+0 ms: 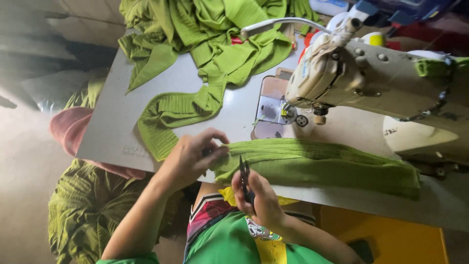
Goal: The person uses scissors to trim excess fabric from the edges of a green fabric piece on a sewing machine table. The person repeatedly cuts small sections along the edge and discards the trimmings onto the table.
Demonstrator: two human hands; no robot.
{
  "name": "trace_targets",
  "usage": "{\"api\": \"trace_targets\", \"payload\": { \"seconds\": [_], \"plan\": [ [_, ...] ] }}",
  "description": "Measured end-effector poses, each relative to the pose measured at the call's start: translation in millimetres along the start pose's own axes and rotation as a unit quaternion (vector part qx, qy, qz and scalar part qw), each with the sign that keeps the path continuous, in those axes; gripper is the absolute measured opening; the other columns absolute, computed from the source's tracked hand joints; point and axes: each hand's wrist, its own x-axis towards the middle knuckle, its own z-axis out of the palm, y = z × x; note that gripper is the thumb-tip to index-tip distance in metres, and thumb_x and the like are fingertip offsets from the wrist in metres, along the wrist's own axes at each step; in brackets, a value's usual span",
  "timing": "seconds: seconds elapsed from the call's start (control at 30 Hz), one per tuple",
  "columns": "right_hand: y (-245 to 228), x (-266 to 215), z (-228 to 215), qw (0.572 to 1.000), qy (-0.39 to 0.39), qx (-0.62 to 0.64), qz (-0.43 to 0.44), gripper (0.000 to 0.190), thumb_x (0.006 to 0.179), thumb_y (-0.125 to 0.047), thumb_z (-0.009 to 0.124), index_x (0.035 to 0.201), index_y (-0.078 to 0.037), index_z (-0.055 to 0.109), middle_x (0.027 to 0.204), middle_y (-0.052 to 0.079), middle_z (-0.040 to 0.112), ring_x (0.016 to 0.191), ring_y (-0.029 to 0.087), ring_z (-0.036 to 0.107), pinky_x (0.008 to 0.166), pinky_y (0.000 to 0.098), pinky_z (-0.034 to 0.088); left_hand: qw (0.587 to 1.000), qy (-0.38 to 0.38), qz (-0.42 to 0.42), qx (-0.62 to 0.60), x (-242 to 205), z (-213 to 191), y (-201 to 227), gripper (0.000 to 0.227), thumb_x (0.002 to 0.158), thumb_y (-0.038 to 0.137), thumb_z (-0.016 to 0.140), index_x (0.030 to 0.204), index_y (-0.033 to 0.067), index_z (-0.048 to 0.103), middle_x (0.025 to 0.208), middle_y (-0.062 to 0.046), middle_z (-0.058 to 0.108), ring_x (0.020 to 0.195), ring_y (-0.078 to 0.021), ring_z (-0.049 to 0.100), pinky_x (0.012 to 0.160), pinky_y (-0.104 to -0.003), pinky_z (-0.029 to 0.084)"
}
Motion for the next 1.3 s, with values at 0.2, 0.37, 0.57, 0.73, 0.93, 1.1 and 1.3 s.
{"api": "trace_targets", "payload": {
  "seconds": [0.2, 0.37, 0.57, 0.73, 0.93, 1.1, 1.3],
  "plan": [
    [-17, -2, -3, 0.913, 0.022, -0.317, -0.255, 0.015, 0.084, -0.014, 0.057, 0.075, -0.003, 0.051, 0.056, 0.004, 0.052, 0.039, 0.008, 0.043, 0.032, 0.0218, 0.034, 0.995, -0.052, 0.087, -0.009, 8, 34, 17, 0.018, 0.089, 0.022, 0.043, 0.103, 0.0109, 0.042, 0.054, -0.007, 0.063, 0.037, -0.0148, 0.059, 0.029, -0.024, 0.044],
    [-28, -30, -69, 0.788, 0.387, -0.390, -0.277, 0.023, 0.071, -0.026, 0.068, 0.060, -0.012, 0.053, 0.050, 0.000, 0.057, 0.040, 0.011, 0.058, 0.038, 0.0232, 0.048, 0.988, -0.153, 0.008, 0.028, 17, 32, 4, 0.059, 0.070, 0.014, 0.072, 0.115, 0.0170, 0.036, 0.073, -0.006, 0.070, 0.053, -0.0142, 0.066, 0.046, -0.027, 0.056],
    [-108, -121, -178, 0.645, 0.635, -0.111, -0.410, 0.027, 0.076, -0.030, 0.072, 0.094, -0.025, 0.053, 0.094, -0.008, 0.059, 0.083, 0.005, 0.058, 0.055, 0.0217, 0.047, 0.952, -0.289, -0.091, 0.047, 14, 3, -42, 0.019, 0.071, 0.031, 0.069, 0.075, 0.0125, 0.067, 0.064, 0.004, 0.063, 0.051, -0.0055, 0.053, 0.045, -0.016, 0.041],
    [-136, -170, -186, 0.589, 0.659, -0.256, -0.392, 0.024, 0.097, -0.027, 0.063, 0.095, -0.011, 0.045, 0.081, -0.003, 0.049, 0.052, 0.000, 0.040, 0.039, 0.0168, 0.030, 0.947, -0.261, -0.188, 0.018, 15, -35, -45, 0.017, 0.073, 0.025, 0.067, 0.072, 0.0091, 0.074, 0.054, 0.001, 0.064, 0.043, -0.0059, 0.047, 0.040, -0.017, 0.034],
    [-129, -151, -194, 0.342, 0.557, -0.656, -0.379, 0.033, 0.099, -0.021, 0.060, 0.109, 0.009, 0.051, 0.095, 0.023, 0.056, 0.081, 0.032, 0.056, 0.068, 0.0378, 0.046, 0.941, -0.233, -0.207, 0.129, 30, -15, -31, 0.028, 0.077, 0.037, 0.055, 0.083, 0.0151, 0.070, 0.066, 0.004, 0.066, 0.051, -0.0058, 0.052, 0.049, -0.017, 0.039],
    [-76, -89, -150, 0.651, 0.496, -0.371, -0.440, 0.061, 0.078, -0.064, 0.047, 0.113, -0.013, 0.050, 0.076, -0.007, 0.045, 0.064, 0.001, 0.043, 0.056, 0.0129, 0.036, 0.948, -0.203, -0.205, 0.139, 30, -14, -21, 0.037, 0.078, 0.042, 0.047, 0.091, 0.0152, 0.070, 0.075, 0.004, 0.071, 0.050, -0.0064, 0.054, 0.048, -0.017, 0.041],
    [-26, -21, -36, 0.988, -0.017, -0.141, -0.057, 0.043, 0.092, -0.037, 0.030, 0.098, -0.002, 0.054, 0.064, 0.000, 0.043, 0.044, 0.007, 0.036, 0.032, 0.0202, 0.030, 0.975, -0.117, -0.135, 0.130, 12, -23, -17, 0.034, 0.075, 0.014, 0.047, 0.107, 0.0155, 0.059, 0.063, 0.000, 0.066, 0.053, -0.0115, 0.057, 0.054, -0.026, 0.043]
  ]
}}
